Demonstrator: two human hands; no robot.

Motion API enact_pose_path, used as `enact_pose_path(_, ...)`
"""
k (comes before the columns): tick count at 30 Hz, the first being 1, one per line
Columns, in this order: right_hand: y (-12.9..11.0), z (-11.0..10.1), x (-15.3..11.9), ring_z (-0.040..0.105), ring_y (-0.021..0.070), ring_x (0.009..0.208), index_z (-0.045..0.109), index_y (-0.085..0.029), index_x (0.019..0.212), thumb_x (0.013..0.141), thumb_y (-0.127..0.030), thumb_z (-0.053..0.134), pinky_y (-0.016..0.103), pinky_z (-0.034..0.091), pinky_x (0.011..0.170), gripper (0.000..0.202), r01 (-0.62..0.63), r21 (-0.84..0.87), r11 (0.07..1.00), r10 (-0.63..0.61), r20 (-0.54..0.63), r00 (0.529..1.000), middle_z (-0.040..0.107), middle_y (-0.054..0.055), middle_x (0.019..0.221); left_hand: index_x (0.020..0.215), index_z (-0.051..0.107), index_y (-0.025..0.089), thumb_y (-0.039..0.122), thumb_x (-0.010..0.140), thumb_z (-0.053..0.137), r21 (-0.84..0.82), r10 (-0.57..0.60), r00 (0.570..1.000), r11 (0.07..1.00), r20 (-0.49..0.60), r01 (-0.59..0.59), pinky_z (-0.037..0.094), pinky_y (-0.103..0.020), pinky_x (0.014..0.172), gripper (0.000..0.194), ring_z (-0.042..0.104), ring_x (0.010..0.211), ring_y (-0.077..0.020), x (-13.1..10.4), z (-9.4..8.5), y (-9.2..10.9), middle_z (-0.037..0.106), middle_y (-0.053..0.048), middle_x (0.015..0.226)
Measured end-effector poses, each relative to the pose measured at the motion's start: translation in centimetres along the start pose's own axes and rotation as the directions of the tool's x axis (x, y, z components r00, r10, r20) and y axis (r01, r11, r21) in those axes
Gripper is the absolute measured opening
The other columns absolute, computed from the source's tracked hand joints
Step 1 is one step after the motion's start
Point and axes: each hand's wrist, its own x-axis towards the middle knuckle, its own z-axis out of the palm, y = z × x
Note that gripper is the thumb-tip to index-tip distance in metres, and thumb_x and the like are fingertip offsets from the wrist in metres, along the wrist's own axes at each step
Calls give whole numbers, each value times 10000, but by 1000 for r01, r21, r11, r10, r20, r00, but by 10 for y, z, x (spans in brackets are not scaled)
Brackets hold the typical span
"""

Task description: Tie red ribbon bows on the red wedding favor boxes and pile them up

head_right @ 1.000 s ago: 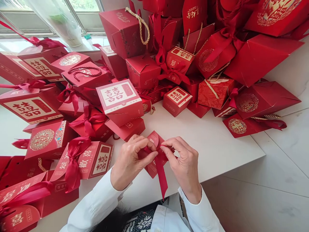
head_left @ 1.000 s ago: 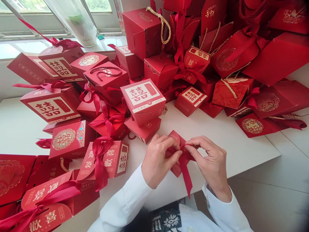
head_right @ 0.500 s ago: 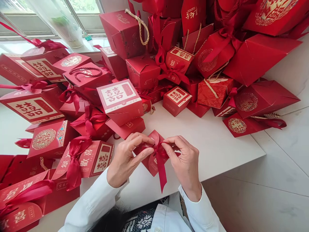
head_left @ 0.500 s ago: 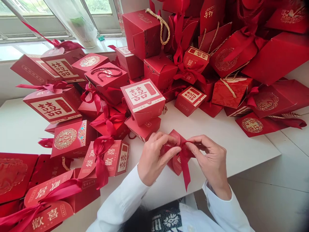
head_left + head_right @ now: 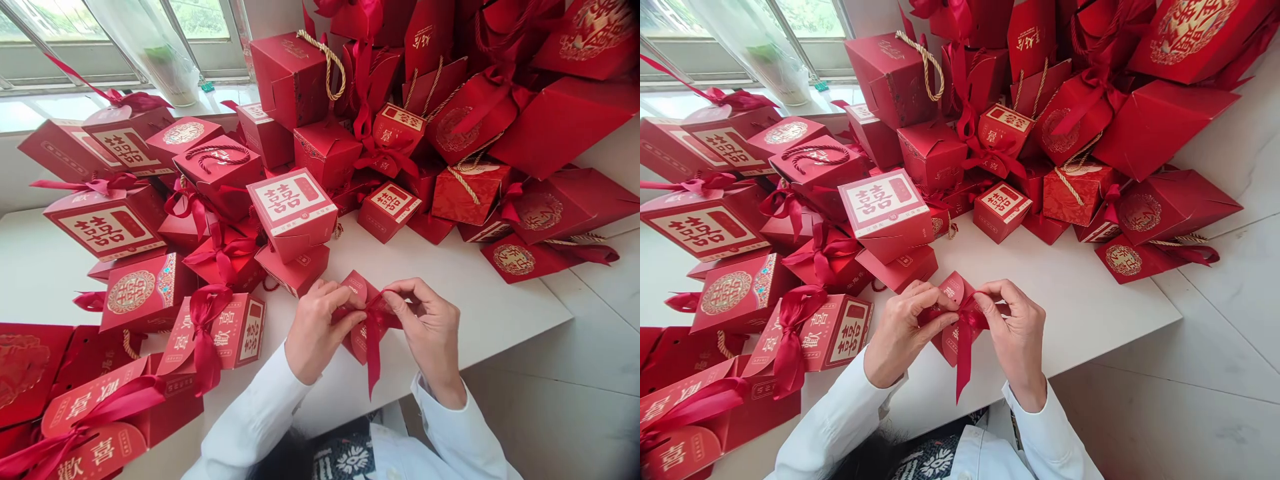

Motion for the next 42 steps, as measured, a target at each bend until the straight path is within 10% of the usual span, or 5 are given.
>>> enact_pose_path(10,10,-31,-11,607,185,842,616,-255,915,816,-384,662,316,508,733,169,204,-361,910,-153,164,974,658,12,919,940,683,211,293,810,697,-36,-41,999,998,28,42,452,-278,721,154,583,794,-165,-8,-12,-4,646,-18,865)
enact_pose_path(24,11,-31,-15,548,115,530,546,-225,726,893,-324,535,227,466,538,195,3,-276,961,50,185,981,597,-31,658,934,633,178,214,865,576,-285,-109,989,949,96,132,450,-242,663,96,561,740,-132,-6,-12,-5,650,-8,811)
enact_pose_path(32,-6,-18,-23,596,162,829,613,-251,873,873,-238,590,278,487,736,26,275,-343,898,-268,69,961,633,3,859,877,650,202,224,806,679,-153,-75,996,985,56,82,427,-252,681,80,546,741,-146,-6,-8,-1,640,18,740)
enact_pose_path(36,-6,-10,-16,592,175,897,598,-260,1071,881,-241,575,309,499,793,192,225,-322,920,-237,2,971,626,29,1001,872,655,202,234,801,690,-47,-32,999,998,7,33,420,-261,676,86,526,733,-160,-5,-2,3,636,12,726)
enact_pose_path(42,1,-12,9,583,208,1025,638,-274,1047,893,-252,536,353,499,850,186,284,-300,911,-222,222,949,605,49,1099,859,671,212,220,820,660,7,-12,1000,1000,-8,13,424,-270,681,41,516,714,-161,-4,-1,4,644,5,737)
